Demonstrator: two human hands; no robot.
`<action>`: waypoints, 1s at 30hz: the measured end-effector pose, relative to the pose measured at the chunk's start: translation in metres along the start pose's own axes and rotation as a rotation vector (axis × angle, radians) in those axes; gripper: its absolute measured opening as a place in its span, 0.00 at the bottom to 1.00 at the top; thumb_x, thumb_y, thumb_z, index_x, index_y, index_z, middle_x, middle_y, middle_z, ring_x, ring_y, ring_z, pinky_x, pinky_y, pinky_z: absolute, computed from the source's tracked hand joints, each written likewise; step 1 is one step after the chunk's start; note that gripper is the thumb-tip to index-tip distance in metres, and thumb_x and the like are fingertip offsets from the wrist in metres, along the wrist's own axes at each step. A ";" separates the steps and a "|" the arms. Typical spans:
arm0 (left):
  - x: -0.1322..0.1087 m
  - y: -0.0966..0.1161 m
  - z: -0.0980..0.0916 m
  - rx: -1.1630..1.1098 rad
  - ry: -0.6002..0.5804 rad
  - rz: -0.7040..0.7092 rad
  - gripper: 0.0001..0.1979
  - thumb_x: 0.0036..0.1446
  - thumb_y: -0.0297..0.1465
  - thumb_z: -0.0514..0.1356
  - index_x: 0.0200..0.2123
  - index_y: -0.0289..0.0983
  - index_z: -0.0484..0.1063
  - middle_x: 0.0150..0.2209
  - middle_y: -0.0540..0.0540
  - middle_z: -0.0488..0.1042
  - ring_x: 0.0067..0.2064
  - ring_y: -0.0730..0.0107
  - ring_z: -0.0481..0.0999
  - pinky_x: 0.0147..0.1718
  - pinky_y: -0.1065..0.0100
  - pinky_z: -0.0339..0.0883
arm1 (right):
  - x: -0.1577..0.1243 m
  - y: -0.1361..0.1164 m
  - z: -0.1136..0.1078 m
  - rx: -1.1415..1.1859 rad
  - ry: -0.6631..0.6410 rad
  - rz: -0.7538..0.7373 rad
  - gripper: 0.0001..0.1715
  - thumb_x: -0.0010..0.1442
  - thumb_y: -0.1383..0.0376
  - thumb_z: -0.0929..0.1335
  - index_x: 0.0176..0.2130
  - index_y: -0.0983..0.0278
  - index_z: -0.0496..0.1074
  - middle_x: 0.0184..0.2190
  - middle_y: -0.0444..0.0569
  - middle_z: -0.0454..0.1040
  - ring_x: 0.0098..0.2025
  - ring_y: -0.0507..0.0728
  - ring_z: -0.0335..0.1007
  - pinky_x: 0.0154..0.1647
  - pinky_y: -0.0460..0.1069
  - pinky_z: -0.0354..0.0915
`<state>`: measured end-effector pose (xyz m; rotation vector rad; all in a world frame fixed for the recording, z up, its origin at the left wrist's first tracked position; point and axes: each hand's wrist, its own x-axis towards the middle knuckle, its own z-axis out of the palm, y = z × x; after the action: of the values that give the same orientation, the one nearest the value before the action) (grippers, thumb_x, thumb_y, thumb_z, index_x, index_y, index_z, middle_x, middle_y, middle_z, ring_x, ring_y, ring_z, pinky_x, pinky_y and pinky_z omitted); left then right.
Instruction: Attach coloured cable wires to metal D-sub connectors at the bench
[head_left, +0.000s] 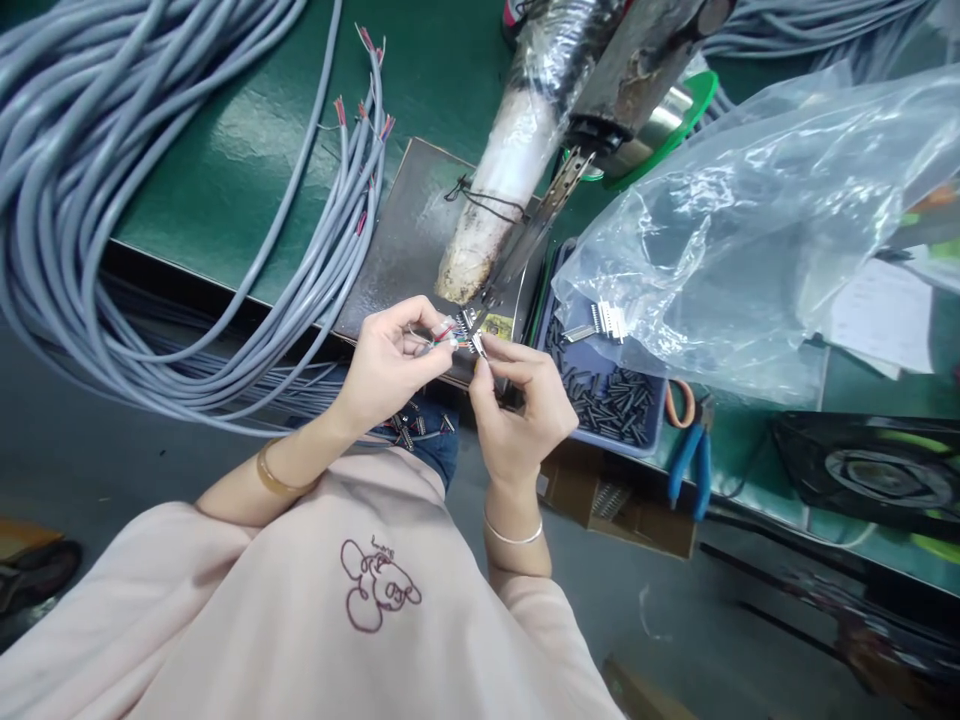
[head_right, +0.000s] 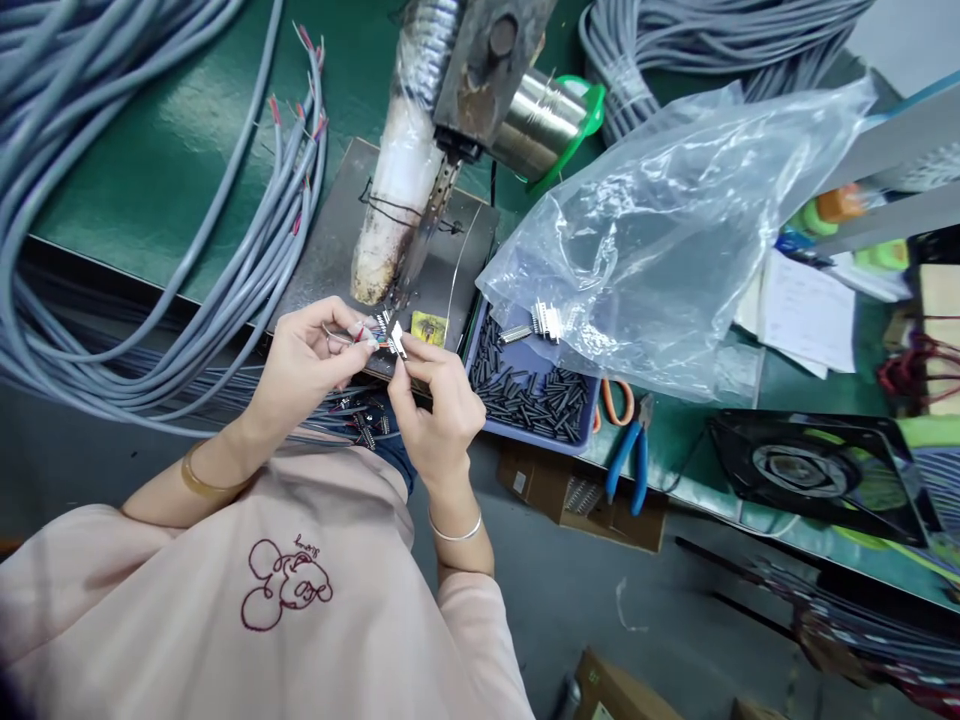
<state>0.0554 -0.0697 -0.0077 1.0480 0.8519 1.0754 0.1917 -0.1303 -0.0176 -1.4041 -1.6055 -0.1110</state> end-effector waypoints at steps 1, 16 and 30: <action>0.000 0.001 0.000 0.008 -0.001 0.003 0.10 0.45 0.24 0.67 0.24 0.36 0.67 0.29 0.52 0.73 0.22 0.84 0.64 0.18 0.80 0.60 | 0.001 0.000 0.000 0.002 0.000 0.004 0.07 0.63 0.71 0.71 0.36 0.59 0.71 0.39 0.45 0.83 0.41 0.54 0.83 0.41 0.50 0.77; 0.001 0.005 -0.002 0.059 -0.026 -0.046 0.09 0.43 0.24 0.65 0.24 0.35 0.66 0.26 0.53 0.71 0.21 0.85 0.62 0.19 0.80 0.58 | 0.001 -0.004 -0.004 -0.024 -0.049 -0.007 0.13 0.61 0.73 0.72 0.31 0.59 0.66 0.39 0.45 0.84 0.39 0.52 0.83 0.40 0.46 0.75; -0.002 0.005 0.000 0.189 0.015 0.080 0.05 0.46 0.27 0.64 0.25 0.35 0.69 0.29 0.49 0.74 0.26 0.80 0.68 0.24 0.79 0.64 | 0.007 -0.008 -0.003 -0.067 -0.031 -0.020 0.10 0.60 0.72 0.75 0.34 0.60 0.72 0.38 0.43 0.83 0.41 0.51 0.82 0.44 0.45 0.75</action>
<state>0.0536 -0.0712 -0.0028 1.2419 0.9440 1.0859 0.1877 -0.1299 -0.0071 -1.4477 -1.6550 -0.1564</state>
